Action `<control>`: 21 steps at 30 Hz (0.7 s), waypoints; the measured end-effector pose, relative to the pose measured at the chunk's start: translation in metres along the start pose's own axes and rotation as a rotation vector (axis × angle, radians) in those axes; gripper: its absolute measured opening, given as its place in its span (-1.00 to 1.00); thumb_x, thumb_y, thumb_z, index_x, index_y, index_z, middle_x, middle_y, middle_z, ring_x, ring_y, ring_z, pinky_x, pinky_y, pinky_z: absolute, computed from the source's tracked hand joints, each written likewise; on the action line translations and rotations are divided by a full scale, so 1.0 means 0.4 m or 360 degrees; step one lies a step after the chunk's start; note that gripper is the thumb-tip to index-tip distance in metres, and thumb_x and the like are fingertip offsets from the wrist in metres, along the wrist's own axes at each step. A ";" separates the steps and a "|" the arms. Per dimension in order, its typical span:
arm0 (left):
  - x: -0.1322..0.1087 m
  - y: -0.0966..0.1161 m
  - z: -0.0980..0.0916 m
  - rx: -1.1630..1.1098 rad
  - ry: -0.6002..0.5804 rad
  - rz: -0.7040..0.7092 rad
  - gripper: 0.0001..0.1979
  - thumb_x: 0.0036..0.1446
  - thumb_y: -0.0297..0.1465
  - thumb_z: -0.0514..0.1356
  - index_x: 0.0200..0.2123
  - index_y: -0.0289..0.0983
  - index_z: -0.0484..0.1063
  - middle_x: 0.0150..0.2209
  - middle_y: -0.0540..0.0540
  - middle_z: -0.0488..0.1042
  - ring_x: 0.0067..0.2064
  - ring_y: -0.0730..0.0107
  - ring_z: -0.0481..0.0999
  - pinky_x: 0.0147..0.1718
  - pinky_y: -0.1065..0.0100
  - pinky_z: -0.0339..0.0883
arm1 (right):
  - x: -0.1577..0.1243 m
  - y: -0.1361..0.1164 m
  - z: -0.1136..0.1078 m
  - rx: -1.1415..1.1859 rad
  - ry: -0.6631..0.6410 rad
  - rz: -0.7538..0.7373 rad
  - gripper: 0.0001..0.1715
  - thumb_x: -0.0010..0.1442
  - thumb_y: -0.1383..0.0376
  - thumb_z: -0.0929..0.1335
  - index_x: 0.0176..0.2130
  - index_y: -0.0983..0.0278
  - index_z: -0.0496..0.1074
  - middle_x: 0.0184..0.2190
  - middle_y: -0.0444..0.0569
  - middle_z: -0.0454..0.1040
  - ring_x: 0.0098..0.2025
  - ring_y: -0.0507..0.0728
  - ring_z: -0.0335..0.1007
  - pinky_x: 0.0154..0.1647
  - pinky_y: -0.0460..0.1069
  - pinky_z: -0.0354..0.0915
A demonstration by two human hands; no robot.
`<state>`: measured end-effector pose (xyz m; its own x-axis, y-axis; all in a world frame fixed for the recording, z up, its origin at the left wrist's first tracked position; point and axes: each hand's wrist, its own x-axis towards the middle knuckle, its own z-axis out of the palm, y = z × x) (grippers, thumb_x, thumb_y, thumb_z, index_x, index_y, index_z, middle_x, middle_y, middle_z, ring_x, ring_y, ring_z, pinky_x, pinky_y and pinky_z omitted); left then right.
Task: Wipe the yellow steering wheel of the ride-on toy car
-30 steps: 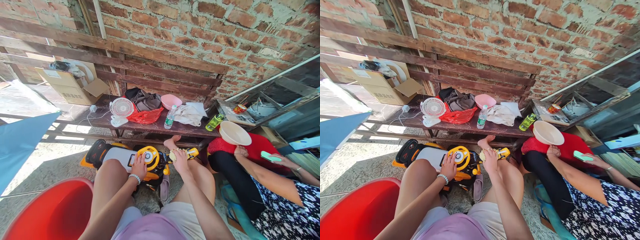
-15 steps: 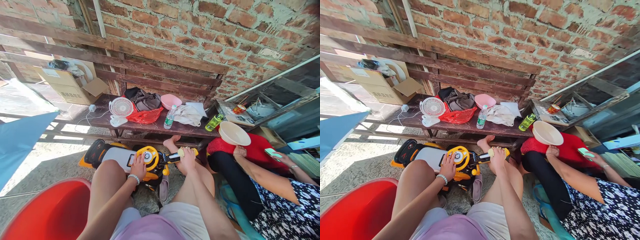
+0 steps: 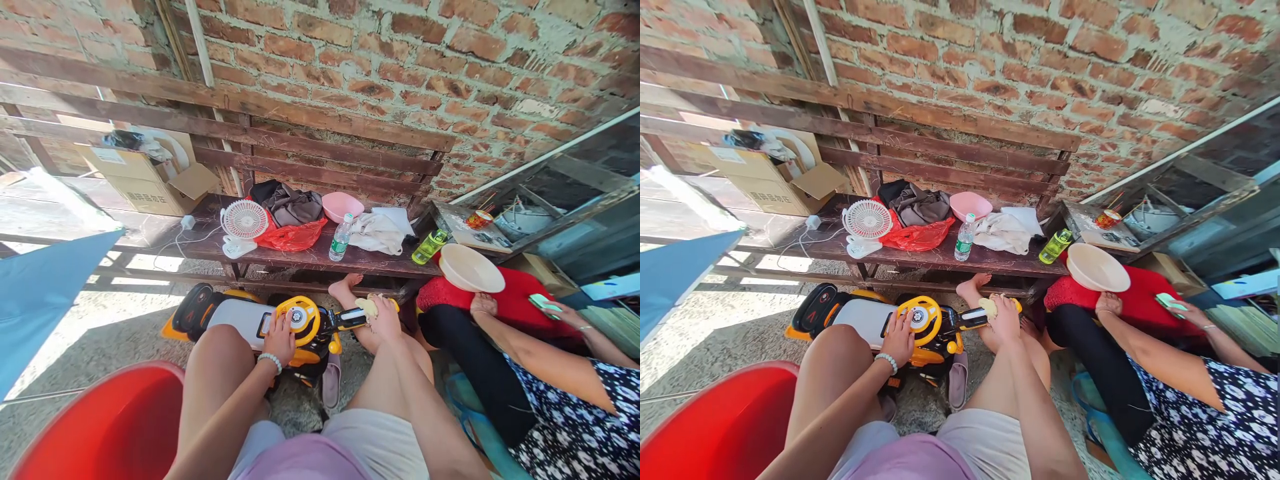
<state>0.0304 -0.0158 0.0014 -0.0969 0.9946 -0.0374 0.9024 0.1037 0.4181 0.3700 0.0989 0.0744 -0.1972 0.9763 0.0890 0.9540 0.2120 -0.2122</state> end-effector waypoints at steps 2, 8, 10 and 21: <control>0.000 0.001 0.000 -0.0001 -0.0006 -0.0007 -0.32 0.34 -0.42 0.01 0.51 -0.39 0.18 0.44 -0.37 0.29 0.58 -0.23 -0.07 0.38 -0.20 0.21 | 0.000 0.018 0.005 -0.0016 0.0053 0.0054 -0.48 0.18 0.40 0.33 0.13 0.23 0.51 0.06 0.08 0.52 0.10 0.28 0.34 0.22 0.08 0.15; 0.003 -0.001 0.006 0.0019 0.0049 -0.0002 -0.33 0.34 -0.42 0.01 0.49 -0.43 0.19 0.42 -0.39 0.31 0.58 -0.22 -0.06 0.41 -0.15 0.19 | -0.044 -0.123 0.071 0.0086 0.0182 -0.0023 -0.54 0.16 0.41 0.33 0.04 0.22 0.56 -0.02 0.08 0.53 0.08 0.30 0.35 0.29 0.16 0.11; 0.004 -0.004 0.009 0.0021 0.0048 0.0002 -0.33 0.34 -0.42 0.01 0.48 -0.44 0.20 0.42 -0.39 0.31 0.58 -0.23 -0.06 0.42 -0.14 0.17 | -0.058 -0.174 0.083 0.0144 0.0100 -0.0166 -0.45 0.10 0.44 0.36 0.09 0.21 0.54 0.02 0.08 0.53 0.14 0.30 0.34 0.36 0.17 0.07; 0.001 -0.001 -0.001 0.0001 -0.0021 0.0005 -0.32 0.33 -0.42 0.02 0.50 -0.41 0.17 0.46 -0.39 0.25 0.58 -0.24 -0.09 0.41 -0.20 0.16 | 0.059 -0.037 -0.073 -0.0328 -0.0294 0.0067 -0.67 0.26 0.26 0.39 0.01 0.26 0.59 0.03 0.15 0.61 0.11 0.31 0.46 0.11 0.10 0.24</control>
<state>0.0298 -0.0154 0.0016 -0.0888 0.9949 -0.0483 0.9030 0.1009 0.4176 0.3579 0.1176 0.1082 -0.1761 0.9794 -0.0986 0.9843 0.1762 -0.0077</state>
